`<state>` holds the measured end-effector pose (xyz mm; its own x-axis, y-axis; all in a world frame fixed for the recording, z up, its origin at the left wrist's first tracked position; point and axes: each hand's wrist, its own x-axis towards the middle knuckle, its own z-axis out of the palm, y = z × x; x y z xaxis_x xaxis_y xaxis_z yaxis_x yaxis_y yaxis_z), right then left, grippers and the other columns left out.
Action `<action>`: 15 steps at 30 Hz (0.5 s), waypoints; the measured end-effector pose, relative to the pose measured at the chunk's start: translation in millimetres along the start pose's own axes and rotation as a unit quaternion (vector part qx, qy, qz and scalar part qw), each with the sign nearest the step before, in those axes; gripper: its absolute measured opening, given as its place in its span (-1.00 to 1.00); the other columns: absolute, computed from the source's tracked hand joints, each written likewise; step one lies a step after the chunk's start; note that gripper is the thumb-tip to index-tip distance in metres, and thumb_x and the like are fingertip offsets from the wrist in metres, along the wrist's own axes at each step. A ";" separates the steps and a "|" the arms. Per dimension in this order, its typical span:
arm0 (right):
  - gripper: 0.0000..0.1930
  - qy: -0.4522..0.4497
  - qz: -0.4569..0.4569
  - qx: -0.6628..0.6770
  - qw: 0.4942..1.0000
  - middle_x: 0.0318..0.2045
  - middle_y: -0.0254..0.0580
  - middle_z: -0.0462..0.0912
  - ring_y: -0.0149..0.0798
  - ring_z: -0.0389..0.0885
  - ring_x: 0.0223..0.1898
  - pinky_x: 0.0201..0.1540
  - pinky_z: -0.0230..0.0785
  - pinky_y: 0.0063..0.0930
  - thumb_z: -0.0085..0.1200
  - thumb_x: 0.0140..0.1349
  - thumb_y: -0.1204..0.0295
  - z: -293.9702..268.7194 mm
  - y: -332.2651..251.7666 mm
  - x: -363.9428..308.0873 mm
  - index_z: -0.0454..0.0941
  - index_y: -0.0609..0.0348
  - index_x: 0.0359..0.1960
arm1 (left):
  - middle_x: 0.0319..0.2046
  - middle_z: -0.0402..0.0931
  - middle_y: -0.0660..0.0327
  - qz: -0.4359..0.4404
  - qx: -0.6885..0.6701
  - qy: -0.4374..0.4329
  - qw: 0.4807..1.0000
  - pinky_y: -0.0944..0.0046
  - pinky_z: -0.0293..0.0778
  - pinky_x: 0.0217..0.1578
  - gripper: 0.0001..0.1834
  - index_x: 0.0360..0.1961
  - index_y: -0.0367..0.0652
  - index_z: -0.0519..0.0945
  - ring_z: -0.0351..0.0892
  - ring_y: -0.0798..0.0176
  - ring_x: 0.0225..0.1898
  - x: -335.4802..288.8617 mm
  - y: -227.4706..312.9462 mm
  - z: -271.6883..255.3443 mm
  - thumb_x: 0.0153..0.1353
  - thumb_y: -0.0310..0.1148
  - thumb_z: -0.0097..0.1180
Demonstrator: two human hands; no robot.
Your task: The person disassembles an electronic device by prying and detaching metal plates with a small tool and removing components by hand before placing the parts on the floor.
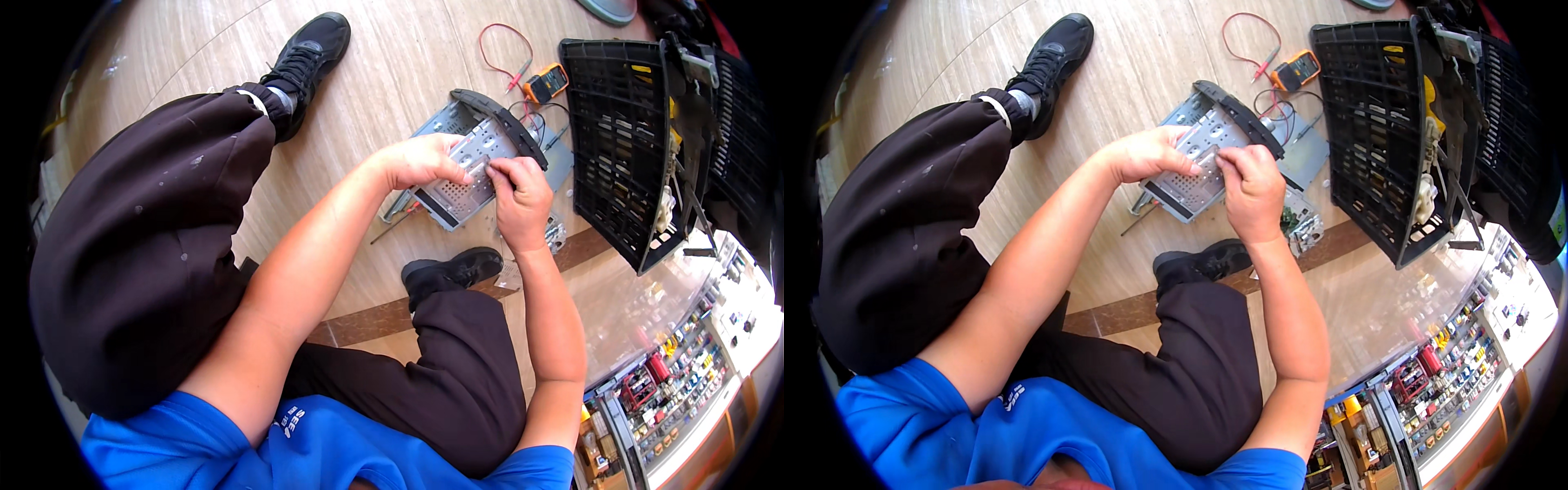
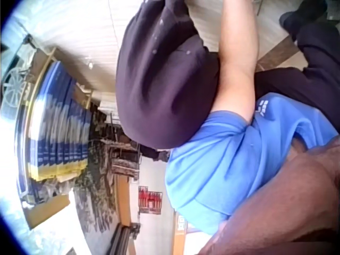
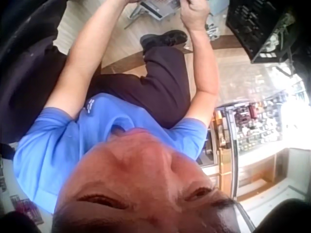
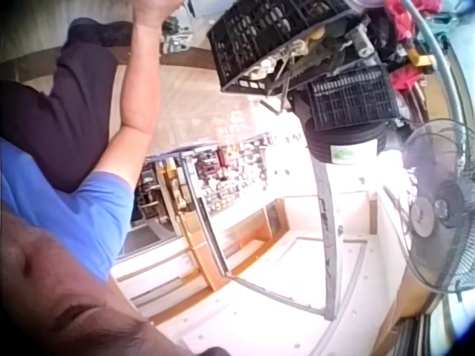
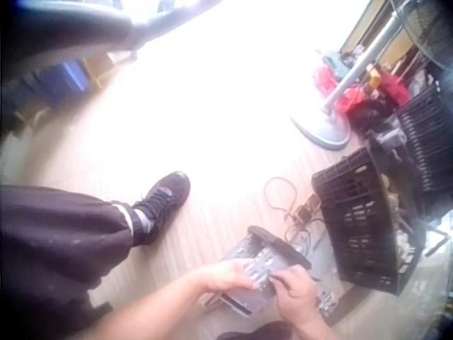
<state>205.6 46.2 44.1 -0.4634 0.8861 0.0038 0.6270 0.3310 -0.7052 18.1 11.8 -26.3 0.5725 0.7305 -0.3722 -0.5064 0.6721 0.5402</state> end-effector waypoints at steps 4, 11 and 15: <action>-0.84 0.005 0.006 -0.014 1.000 -0.44 -0.15 0.56 -0.21 0.56 -0.42 -0.32 0.43 -0.42 0.26 0.08 0.58 1.5 -2.1 2.0 0.61 0.24 -0.27 | -0.09 0.61 0.25 -0.004 0.011 0.005 1.000 0.31 0.51 0.00 -0.54 0.09 -0.22 0.50 0.58 0.40 -0.11 -0.1 -0.4 -2.3 0.12 -0.50 0.24; -0.72 -0.004 0.065 -0.062 0.996 -0.25 -0.03 0.55 -0.14 0.58 -0.23 -0.17 0.44 -0.35 0.03 0.18 0.62 -34.2 -28.9 -6.7 0.51 0.31 -0.05 | -0.11 0.63 0.18 -0.003 0.019 0.013 1.000 0.24 0.52 -0.02 -0.54 0.07 -0.26 0.51 0.61 0.29 -0.14 -1.3 1.6 1.6 0.10 -0.49 0.23; -0.77 0.050 0.148 0.120 0.980 -0.19 -0.07 0.64 -0.24 0.66 -0.16 -0.07 0.47 -0.46 -0.06 0.32 0.64 -52.3 -40.4 -13.7 0.50 0.32 -0.02 | -0.09 0.62 0.17 -0.029 0.019 0.013 0.999 0.24 0.50 0.01 -0.55 0.08 -0.28 0.50 0.60 0.30 -0.11 -1.4 0.6 -1.3 0.11 -0.50 0.21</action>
<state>219.4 37.7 109.6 -0.2118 0.9632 -0.1653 0.5539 -0.0210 -0.8323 16.2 11.3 -26.4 0.5834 0.6939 -0.4222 -0.4483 0.7085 0.5450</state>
